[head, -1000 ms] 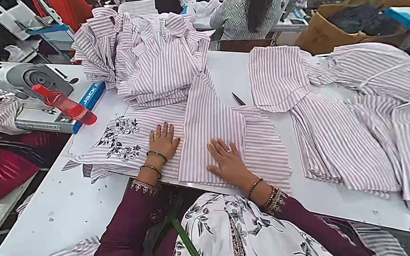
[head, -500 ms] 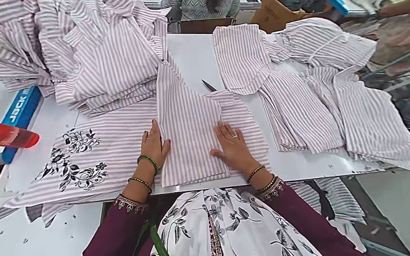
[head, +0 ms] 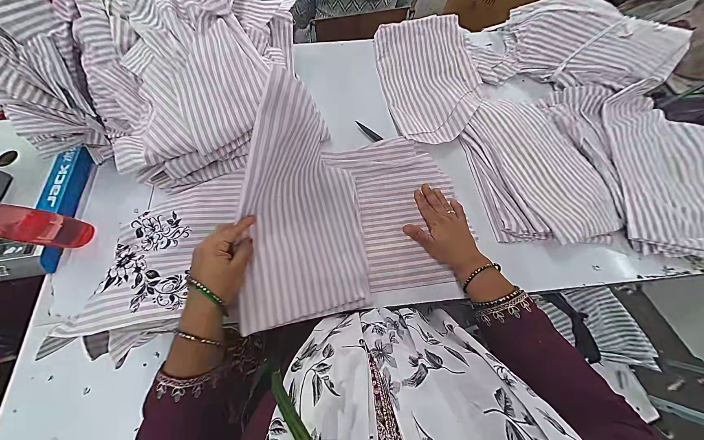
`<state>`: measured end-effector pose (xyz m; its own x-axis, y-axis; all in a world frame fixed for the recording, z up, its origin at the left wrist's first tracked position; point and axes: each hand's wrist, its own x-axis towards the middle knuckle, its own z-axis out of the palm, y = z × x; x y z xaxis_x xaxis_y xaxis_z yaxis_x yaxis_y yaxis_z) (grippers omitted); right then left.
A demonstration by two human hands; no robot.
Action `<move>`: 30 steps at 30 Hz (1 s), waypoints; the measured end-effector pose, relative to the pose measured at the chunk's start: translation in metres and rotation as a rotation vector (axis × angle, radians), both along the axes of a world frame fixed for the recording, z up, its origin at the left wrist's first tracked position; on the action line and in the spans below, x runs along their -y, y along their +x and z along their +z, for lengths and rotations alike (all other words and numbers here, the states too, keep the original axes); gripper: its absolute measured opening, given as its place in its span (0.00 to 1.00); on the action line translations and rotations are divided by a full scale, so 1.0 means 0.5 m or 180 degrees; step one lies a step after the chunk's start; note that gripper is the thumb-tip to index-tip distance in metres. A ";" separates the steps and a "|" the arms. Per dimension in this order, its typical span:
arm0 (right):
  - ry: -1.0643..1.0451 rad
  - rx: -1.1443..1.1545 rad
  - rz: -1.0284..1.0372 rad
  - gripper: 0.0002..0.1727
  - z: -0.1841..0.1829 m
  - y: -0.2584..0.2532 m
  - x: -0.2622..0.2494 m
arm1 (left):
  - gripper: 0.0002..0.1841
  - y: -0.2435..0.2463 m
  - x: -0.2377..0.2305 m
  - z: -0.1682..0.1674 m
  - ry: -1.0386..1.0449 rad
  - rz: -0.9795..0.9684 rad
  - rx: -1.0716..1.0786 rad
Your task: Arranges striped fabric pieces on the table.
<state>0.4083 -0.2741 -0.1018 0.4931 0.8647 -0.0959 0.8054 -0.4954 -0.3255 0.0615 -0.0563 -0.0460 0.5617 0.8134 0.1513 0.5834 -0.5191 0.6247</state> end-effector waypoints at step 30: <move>0.0737 0.0084 0.0136 0.56 -0.028 0.021 0.002 | 0.47 -0.292 -0.069 -0.078 -0.0120 0.2173 -0.1108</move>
